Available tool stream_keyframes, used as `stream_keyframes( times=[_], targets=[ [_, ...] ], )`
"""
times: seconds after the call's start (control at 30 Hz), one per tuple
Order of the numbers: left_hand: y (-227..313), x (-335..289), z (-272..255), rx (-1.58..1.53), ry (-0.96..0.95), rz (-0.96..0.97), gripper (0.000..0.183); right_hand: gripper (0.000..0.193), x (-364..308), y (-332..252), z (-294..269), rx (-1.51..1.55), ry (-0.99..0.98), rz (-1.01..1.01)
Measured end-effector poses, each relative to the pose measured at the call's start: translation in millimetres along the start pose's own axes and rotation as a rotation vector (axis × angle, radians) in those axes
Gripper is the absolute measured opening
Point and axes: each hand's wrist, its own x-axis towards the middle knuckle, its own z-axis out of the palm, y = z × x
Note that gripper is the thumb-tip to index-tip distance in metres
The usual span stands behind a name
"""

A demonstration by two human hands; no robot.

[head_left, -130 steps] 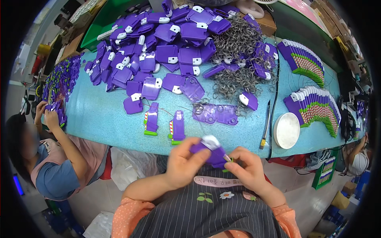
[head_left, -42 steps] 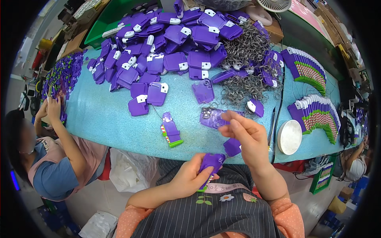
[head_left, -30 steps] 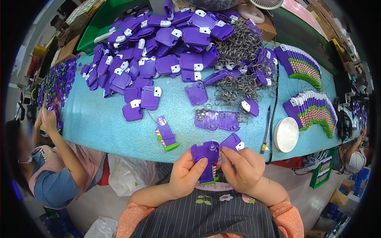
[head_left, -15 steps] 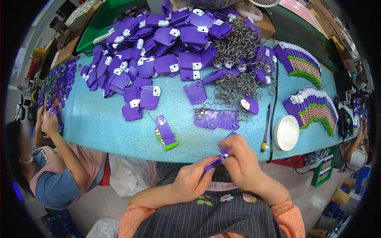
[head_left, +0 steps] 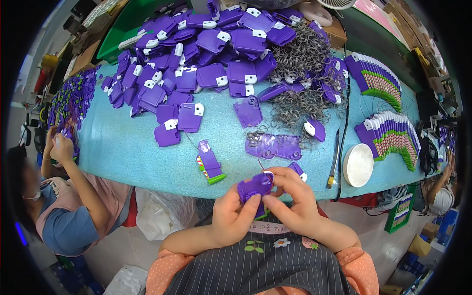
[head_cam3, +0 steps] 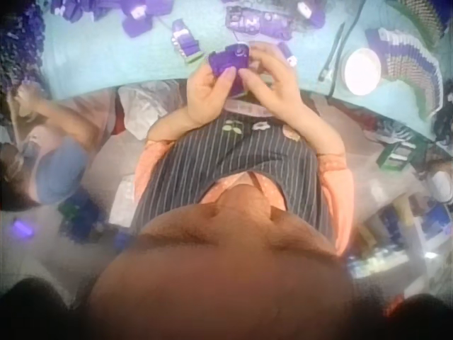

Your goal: The person assembles purple plastic components by inserting small white pieces and attaching metal springs. They work at a table with piles of parts, handling items one by one. Towards the end, they place the assembled units into a green tray.

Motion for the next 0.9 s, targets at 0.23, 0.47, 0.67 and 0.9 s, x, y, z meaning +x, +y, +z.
stream_keyframes(
  times=[0.23, 0.47, 0.67, 0.9],
  targets=[
    [-6.1, -7.3, 4.9, 0.044, -0.009, 0.048, 0.031, 0.023, -14.0, 19.4, 12.8, 0.244, 0.103, 0.062],
    [-13.6, -1.0, 7.7, -0.26, -0.07, -0.016, 0.033, 0.019, -15.0, 17.8, 21.1, 0.617, 0.121, 0.369],
    [1.6, -1.7, -3.8, -0.343, -0.051, -0.143, 0.034, 0.017, 41.3, 17.4, -21.9, -0.849, 0.296, -0.041],
    [1.9, -1.7, -5.9, -0.322, -0.101, -0.196, 0.035, 0.011, 38.3, 14.3, -38.1, -0.678, 0.351, -0.137]
  ],
)
